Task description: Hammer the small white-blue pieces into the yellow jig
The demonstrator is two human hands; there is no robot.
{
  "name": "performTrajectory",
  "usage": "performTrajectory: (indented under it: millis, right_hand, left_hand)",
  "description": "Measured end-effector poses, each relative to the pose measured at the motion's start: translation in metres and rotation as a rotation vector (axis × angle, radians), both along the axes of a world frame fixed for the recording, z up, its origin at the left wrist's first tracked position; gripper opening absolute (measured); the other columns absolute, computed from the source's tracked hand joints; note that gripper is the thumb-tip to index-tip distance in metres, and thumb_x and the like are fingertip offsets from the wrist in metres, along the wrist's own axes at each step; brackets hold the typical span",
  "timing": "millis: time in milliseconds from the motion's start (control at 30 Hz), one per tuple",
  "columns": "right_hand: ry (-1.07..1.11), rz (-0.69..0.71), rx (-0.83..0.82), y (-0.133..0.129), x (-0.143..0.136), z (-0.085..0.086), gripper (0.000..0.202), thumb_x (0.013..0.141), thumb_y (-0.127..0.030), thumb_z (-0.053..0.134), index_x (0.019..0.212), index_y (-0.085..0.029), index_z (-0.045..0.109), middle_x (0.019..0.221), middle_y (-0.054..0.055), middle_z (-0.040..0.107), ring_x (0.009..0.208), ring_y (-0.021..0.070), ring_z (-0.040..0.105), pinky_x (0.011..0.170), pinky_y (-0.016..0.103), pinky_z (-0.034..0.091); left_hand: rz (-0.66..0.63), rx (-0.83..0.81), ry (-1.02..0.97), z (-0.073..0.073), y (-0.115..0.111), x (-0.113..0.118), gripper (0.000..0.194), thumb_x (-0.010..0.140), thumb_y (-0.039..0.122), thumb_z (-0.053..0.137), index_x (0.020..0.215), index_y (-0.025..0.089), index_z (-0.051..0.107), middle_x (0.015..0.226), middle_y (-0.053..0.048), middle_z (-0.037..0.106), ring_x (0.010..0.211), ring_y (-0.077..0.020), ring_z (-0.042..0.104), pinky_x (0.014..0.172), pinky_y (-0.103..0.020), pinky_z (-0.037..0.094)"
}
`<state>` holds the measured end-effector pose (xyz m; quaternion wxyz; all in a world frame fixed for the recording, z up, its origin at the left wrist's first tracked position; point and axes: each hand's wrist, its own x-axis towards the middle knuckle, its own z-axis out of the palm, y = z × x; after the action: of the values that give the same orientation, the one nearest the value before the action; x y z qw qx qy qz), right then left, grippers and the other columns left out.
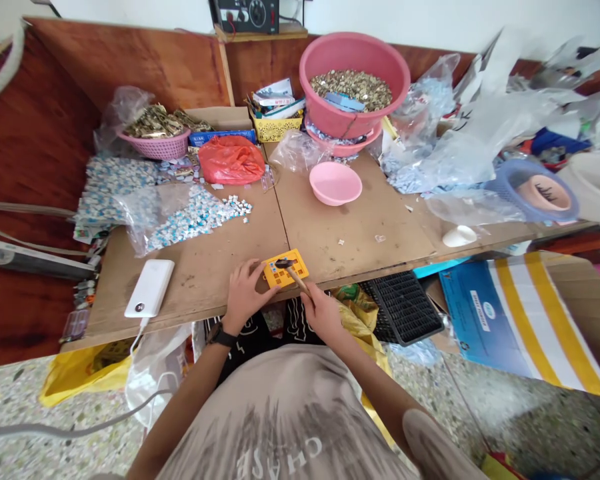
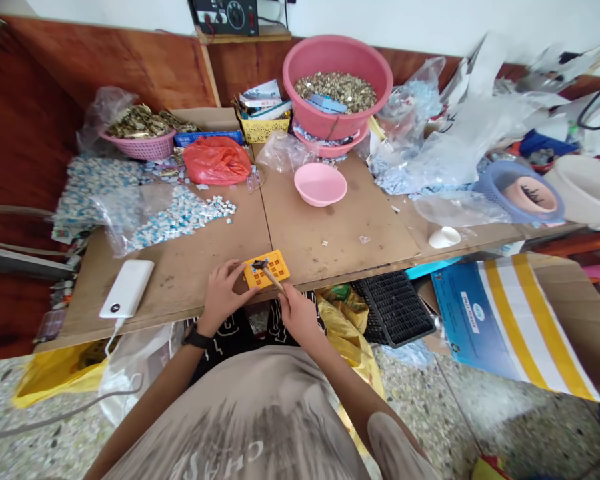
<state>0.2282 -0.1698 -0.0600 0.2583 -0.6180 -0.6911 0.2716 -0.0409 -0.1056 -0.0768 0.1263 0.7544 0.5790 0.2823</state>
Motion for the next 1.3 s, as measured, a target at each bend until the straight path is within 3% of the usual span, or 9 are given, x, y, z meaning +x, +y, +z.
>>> performTrajectory:
  millis: [167, 300, 467, 533, 633, 800, 1000, 1200, 1300]
  right_hand:
    - [-0.025, 0.003, -0.011, 0.008, -0.004, -0.003, 0.032, 0.118, -0.042, 0.05, 0.127, -0.027, 0.076, 0.104, 0.011, 0.084, 0.09, 0.0297, 0.077, 0.078, 0.033, 0.051]
    - [0.035, 0.021, -0.05, 0.026, 0.007, 0.0, 0.027, 0.112, -0.045, 0.056, 0.115, -0.027, 0.077, 0.091, 0.008, 0.081, 0.082, 0.0288, 0.074, 0.076, 0.034, 0.049]
    - [0.373, -0.219, -0.024, 0.051, 0.03, -0.001, 0.042, 0.106, -0.064, 0.065, 0.115, -0.024, 0.074, 0.082, 0.003, 0.07, 0.074, 0.0234, 0.064, 0.07, 0.034, 0.052]
    - [0.597, -0.294, -0.141, 0.059, 0.036, -0.005, 0.048, 0.098, -0.072, 0.073, 0.112, -0.026, 0.07, 0.074, -0.003, 0.059, 0.06, 0.0173, 0.052, 0.055, 0.029, 0.044]
    - [0.894, -0.319, -0.401, 0.067, 0.044, -0.011, 0.06, 0.083, -0.077, 0.088, 0.109, -0.027, 0.065, 0.068, -0.011, 0.046, 0.047, 0.0084, 0.031, 0.042, 0.02, 0.023]
    - [1.08, -0.32, -0.52, 0.072, 0.057, -0.016, 0.063, 0.078, -0.071, 0.097, 0.107, -0.026, 0.063, 0.069, -0.013, 0.045, 0.047, 0.0048, 0.027, 0.042, 0.016, 0.018]
    - [1.091, -0.324, -0.553, 0.071, 0.061, -0.015, 0.062, 0.078, -0.07, 0.098, 0.106, -0.025, 0.066, 0.07, -0.011, 0.046, 0.049, 0.0052, 0.03, 0.042, 0.017, 0.018]
    - [1.111, -0.333, -0.53, 0.07, 0.061, -0.018, 0.063, 0.078, -0.071, 0.097, 0.107, -0.025, 0.064, 0.071, -0.011, 0.047, 0.049, 0.0056, 0.031, 0.042, 0.017, 0.018]
    - [1.117, -0.356, -0.53, 0.07, 0.06, -0.018, 0.065, 0.076, -0.07, 0.098, 0.108, -0.026, 0.064, 0.07, -0.012, 0.047, 0.048, 0.0055, 0.03, 0.041, 0.018, 0.018]
  left_hand:
    - [0.063, -0.036, 0.033, -0.003, -0.003, -0.003, 0.067, 0.1, 0.064, 0.085, 0.156, 0.029, 0.074, 0.163, -0.019, 0.066, 0.15, -0.045, 0.058, 0.126, -0.064, 0.048]
    - [0.095, -0.045, 0.013, -0.004, 0.015, -0.015, 0.065, 0.098, 0.066, 0.086, 0.152, 0.032, 0.078, 0.165, -0.017, 0.067, 0.151, -0.0459, 0.058, 0.125, -0.065, 0.048]
    - [0.325, -0.035, -0.245, 0.007, 0.097, -0.046, 0.058, 0.116, 0.056, 0.057, 0.161, 0.023, 0.07, 0.123, -0.012, 0.084, 0.108, -0.0293, 0.076, 0.104, -0.045, 0.06]
    - [0.256, -0.016, -0.181, 0.013, 0.137, -0.056, 0.048, 0.114, 0.046, 0.057, 0.15, 0.02, 0.077, 0.121, -0.012, 0.083, 0.101, -0.0267, 0.075, 0.103, -0.041, 0.059]
    - [0.1, -0.036, 0.031, 0.019, 0.184, -0.063, 0.038, 0.109, 0.04, 0.062, 0.135, 0.022, 0.083, 0.132, -0.014, 0.081, 0.115, -0.0301, 0.074, 0.109, -0.043, 0.056]
    - [-0.005, -0.094, 0.21, 0.019, 0.218, -0.075, 0.027, 0.103, 0.039, 0.07, 0.12, 0.024, 0.085, 0.124, -0.016, 0.082, 0.12, -0.0356, 0.074, 0.108, -0.046, 0.056]
    - [-0.003, -0.144, 0.103, 0.023, 0.21, -0.083, 0.027, 0.104, 0.04, 0.066, 0.114, 0.024, 0.085, 0.114, -0.013, 0.088, 0.109, -0.0333, 0.08, 0.103, -0.046, 0.059]
    - [-0.049, -0.121, -0.038, 0.028, 0.135, -0.039, 0.031, 0.108, 0.047, 0.064, 0.121, 0.026, 0.085, 0.114, -0.009, 0.088, 0.106, -0.0314, 0.082, 0.099, -0.045, 0.064]
    - [-0.138, -0.051, -0.066, 0.025, 0.1, -0.005, 0.025, 0.109, 0.041, 0.065, 0.115, 0.028, 0.086, 0.13, -0.008, 0.086, 0.126, -0.0314, 0.076, 0.118, -0.051, 0.06]
